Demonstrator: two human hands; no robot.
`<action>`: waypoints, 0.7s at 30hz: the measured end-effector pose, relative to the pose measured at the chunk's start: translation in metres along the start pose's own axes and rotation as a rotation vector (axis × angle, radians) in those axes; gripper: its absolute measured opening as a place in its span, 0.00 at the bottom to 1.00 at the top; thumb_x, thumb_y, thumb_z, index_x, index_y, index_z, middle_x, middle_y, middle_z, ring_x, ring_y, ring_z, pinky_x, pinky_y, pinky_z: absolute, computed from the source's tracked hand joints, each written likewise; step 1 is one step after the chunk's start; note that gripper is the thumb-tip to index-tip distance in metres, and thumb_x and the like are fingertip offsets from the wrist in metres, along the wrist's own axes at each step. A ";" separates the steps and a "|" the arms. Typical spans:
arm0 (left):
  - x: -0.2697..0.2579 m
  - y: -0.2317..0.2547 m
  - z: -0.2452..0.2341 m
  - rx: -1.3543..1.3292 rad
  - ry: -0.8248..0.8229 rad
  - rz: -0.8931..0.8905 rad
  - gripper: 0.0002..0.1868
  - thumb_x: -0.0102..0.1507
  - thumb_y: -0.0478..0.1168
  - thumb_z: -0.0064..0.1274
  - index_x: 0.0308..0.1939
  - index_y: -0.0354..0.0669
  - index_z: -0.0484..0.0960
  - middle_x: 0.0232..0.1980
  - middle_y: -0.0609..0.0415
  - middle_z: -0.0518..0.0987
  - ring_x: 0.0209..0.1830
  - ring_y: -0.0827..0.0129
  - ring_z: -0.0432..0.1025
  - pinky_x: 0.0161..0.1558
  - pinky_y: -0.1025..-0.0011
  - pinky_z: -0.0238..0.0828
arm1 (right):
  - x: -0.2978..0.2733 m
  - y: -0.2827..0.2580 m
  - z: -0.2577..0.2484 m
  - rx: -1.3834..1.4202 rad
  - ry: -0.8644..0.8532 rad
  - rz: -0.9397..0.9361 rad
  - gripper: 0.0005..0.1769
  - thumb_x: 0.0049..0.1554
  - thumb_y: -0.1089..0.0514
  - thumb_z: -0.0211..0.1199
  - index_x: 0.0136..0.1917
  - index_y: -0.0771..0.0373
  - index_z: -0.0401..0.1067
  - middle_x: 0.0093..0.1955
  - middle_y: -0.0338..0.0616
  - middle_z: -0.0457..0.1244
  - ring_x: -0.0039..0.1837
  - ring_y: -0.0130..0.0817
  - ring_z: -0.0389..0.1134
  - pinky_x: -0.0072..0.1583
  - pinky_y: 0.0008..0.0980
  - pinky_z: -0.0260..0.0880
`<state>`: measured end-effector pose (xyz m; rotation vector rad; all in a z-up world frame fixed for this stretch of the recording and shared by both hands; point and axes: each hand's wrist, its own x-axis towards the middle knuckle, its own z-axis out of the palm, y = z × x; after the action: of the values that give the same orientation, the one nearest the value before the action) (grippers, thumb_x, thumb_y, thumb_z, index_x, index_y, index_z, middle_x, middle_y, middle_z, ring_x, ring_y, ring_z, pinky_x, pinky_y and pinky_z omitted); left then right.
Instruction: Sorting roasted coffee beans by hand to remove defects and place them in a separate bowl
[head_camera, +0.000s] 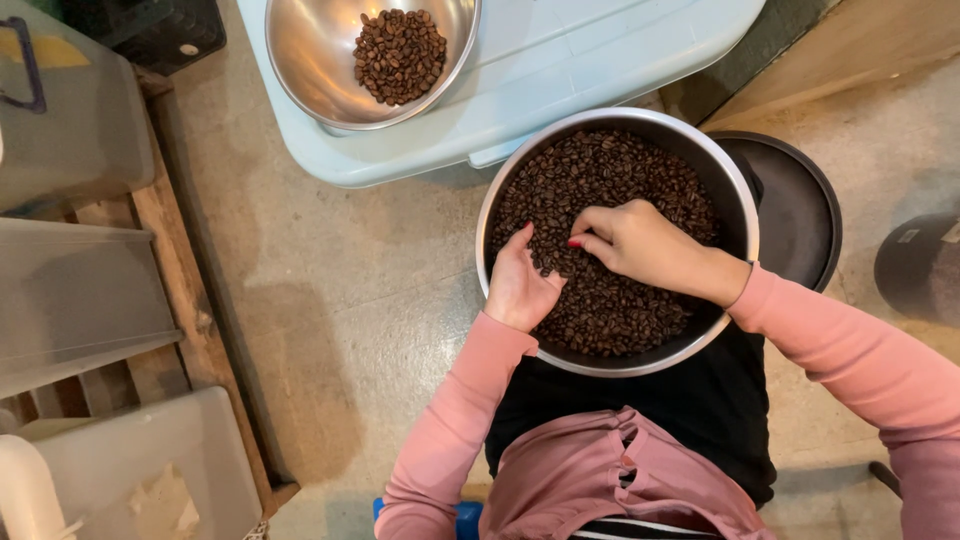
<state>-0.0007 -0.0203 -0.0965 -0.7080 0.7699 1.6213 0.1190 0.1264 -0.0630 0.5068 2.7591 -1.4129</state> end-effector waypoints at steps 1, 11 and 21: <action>-0.002 0.000 0.001 -0.001 0.000 0.001 0.31 0.69 0.46 0.48 0.71 0.33 0.60 0.70 0.41 0.64 0.66 0.54 0.63 0.69 0.56 0.61 | 0.000 0.002 0.000 0.000 -0.001 -0.001 0.06 0.59 0.64 0.61 0.49 0.64 0.77 0.19 0.37 0.55 0.24 0.31 0.57 0.33 0.28 0.60; -0.003 -0.003 -0.003 0.041 -0.022 0.037 0.28 0.70 0.45 0.47 0.70 0.33 0.61 0.69 0.40 0.66 0.66 0.53 0.64 0.70 0.51 0.61 | -0.007 0.019 -0.024 0.204 0.075 0.171 0.05 0.61 0.62 0.61 0.50 0.58 0.77 0.20 0.34 0.59 0.25 0.26 0.57 0.35 0.26 0.60; -0.092 -0.007 0.048 0.604 -0.206 0.227 0.31 0.73 0.44 0.32 0.78 0.35 0.48 0.81 0.31 0.38 0.81 0.44 0.28 0.76 0.50 0.18 | -0.042 -0.005 -0.045 -0.075 -0.450 0.221 0.12 0.55 0.62 0.62 0.51 0.55 0.81 0.18 0.45 0.61 0.27 0.39 0.64 0.40 0.35 0.69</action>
<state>0.0195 -0.0352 0.0042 -0.0213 1.1442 1.5133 0.1635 0.1472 -0.0263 0.4135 2.3116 -1.1938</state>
